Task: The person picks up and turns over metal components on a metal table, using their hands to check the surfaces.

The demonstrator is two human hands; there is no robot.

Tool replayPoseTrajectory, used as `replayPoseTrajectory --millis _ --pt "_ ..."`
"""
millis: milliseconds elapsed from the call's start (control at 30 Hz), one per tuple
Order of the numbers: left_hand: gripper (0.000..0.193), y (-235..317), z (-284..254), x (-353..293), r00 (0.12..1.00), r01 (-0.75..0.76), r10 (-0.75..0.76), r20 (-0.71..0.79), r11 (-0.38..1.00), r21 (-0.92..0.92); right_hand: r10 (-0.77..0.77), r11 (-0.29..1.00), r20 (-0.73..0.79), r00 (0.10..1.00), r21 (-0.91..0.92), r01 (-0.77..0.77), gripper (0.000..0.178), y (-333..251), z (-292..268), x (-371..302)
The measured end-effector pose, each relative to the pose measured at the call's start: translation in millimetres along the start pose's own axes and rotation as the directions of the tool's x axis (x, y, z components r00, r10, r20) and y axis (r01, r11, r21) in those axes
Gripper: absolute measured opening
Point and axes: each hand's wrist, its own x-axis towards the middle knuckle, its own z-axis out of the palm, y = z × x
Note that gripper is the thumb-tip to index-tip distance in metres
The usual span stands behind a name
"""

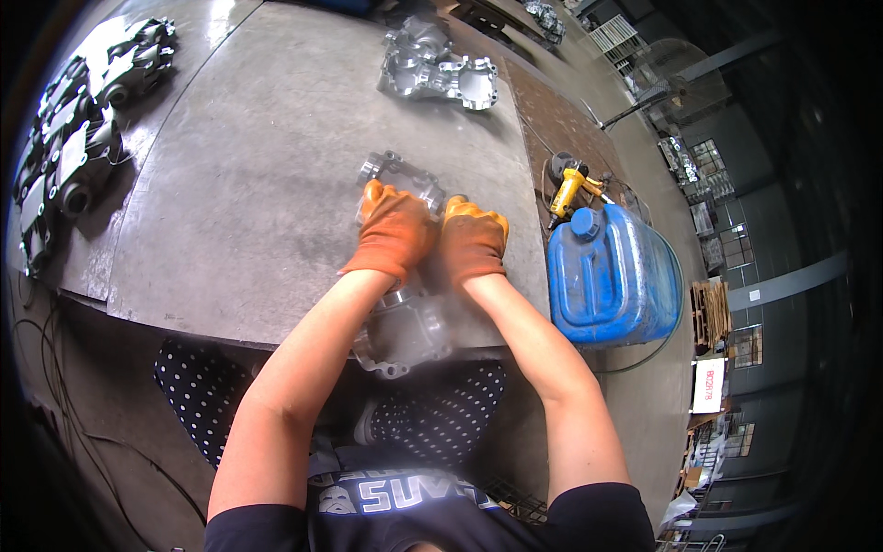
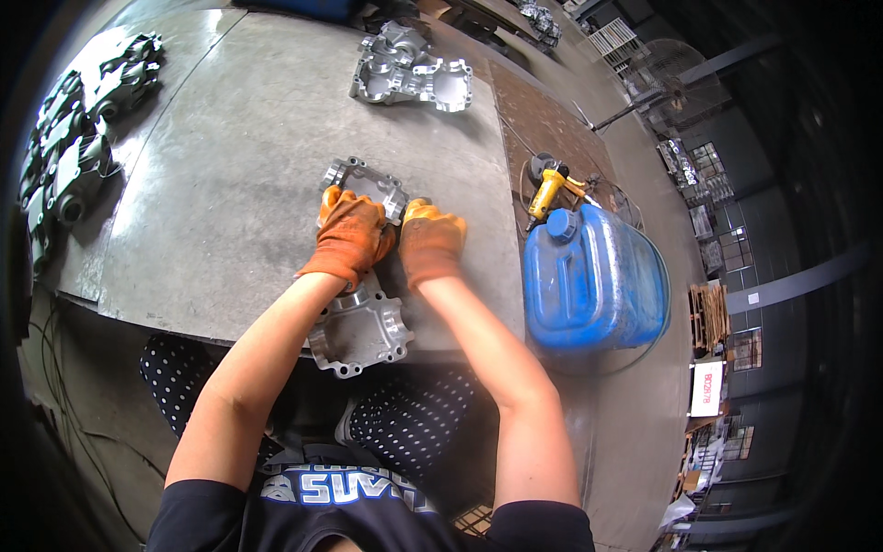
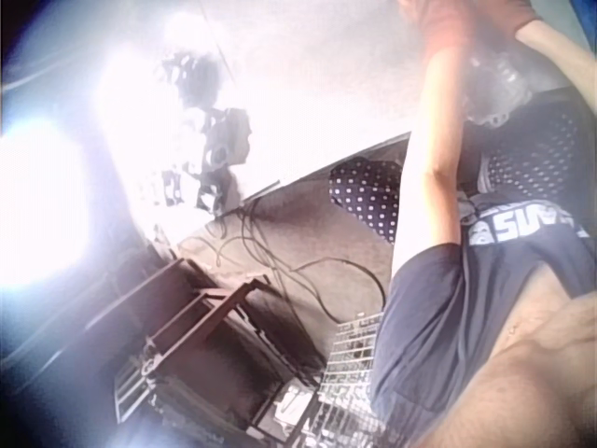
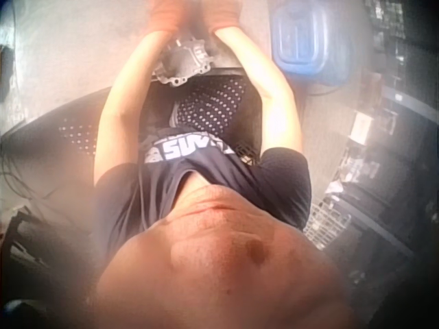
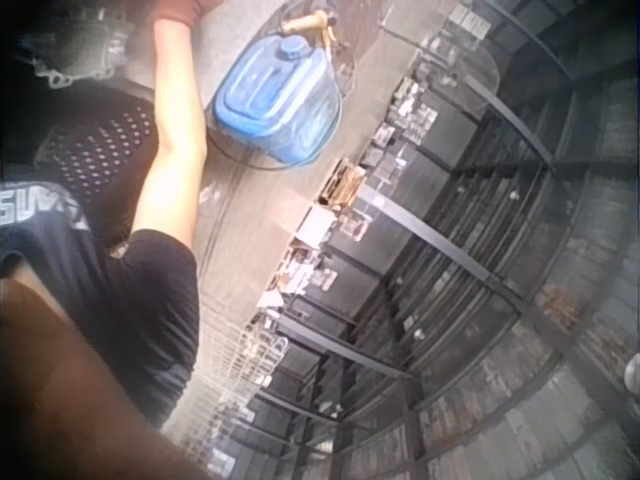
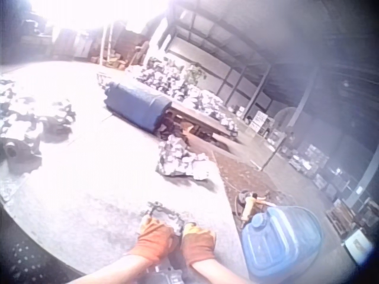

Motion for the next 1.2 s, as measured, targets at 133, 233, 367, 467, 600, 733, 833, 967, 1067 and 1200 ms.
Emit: replayPoseTrajectory --millis 133,233,367,467,600,733,833,967,1067,1200 --pt "0.025 -4.0 6.2 3.3 1.0 -0.013 0.012 0.01 0.996 0.086 -0.015 1.0 -0.009 1.0 -0.002 0.014 0.027 -1.4 3.1 1.5" --pt "0.024 -7.6 10.7 3.2 1.0 -0.021 0.022 -0.005 0.994 0.109 -0.013 1.0 -0.03 0.999 -0.026 0.012 0.029 -3.7 4.4 0.1" --pt "0.025 -7.6 13.7 3.8 1.0 -0.019 0.021 -0.02 0.995 0.103 -0.006 0.999 -0.007 1.0 -0.046 0.006 0.028 -4.0 5.3 0.6" --pt "0.024 -8.0 15.9 6.4 1.0 0.0 -0.003 0.017 0.988 0.155 -0.007 1.0 0.004 1.0 0.006 0.007 0.024 -5.7 5.6 4.1" --pt "0.021 -8.8 12.9 4.4 1.0 -0.011 0.009 0.023 0.994 0.113 0.027 0.999 0.049 0.998 -0.039 -0.025 0.018 -11.5 3.4 6.4" --pt "0.02 -11.4 11.5 5.2 0.999 -0.022 0.017 0.05 0.994 0.105 -0.026 0.989 0.051 0.998 -0.141 0.033 0.015 -15.9 2.2 7.8" --pt "0.023 -9.2 1.8 1.6 1.0 -0.021 0.021 0.016 1.0 0.006 -0.105 0.975 0.171 0.98 -0.175 0.135 0.017 -14.8 -15.9 13.3" --pt "0.024 -14.5 -2.4 3.6 0.998 -0.032 0.032 0.057 0.999 -0.006 -0.224 0.941 0.293 0.93 -0.185 0.285 0.019 -12.1 -23.5 15.1" --pt "0.024 -18.1 -11.2 4.9 0.992 -0.062 0.059 0.111 0.998 0.026 -0.268 0.914 0.371 0.889 -0.195 0.357 0.02 -10.0 -41.2 16.6" --pt "0.025 -29.7 -25.9 8.7 0.971 -0.152 0.145 0.192 0.988 0.022 -0.357 0.868 0.473 0.805 -0.151 0.473 0.025 -3.2 -71.3 19.3"
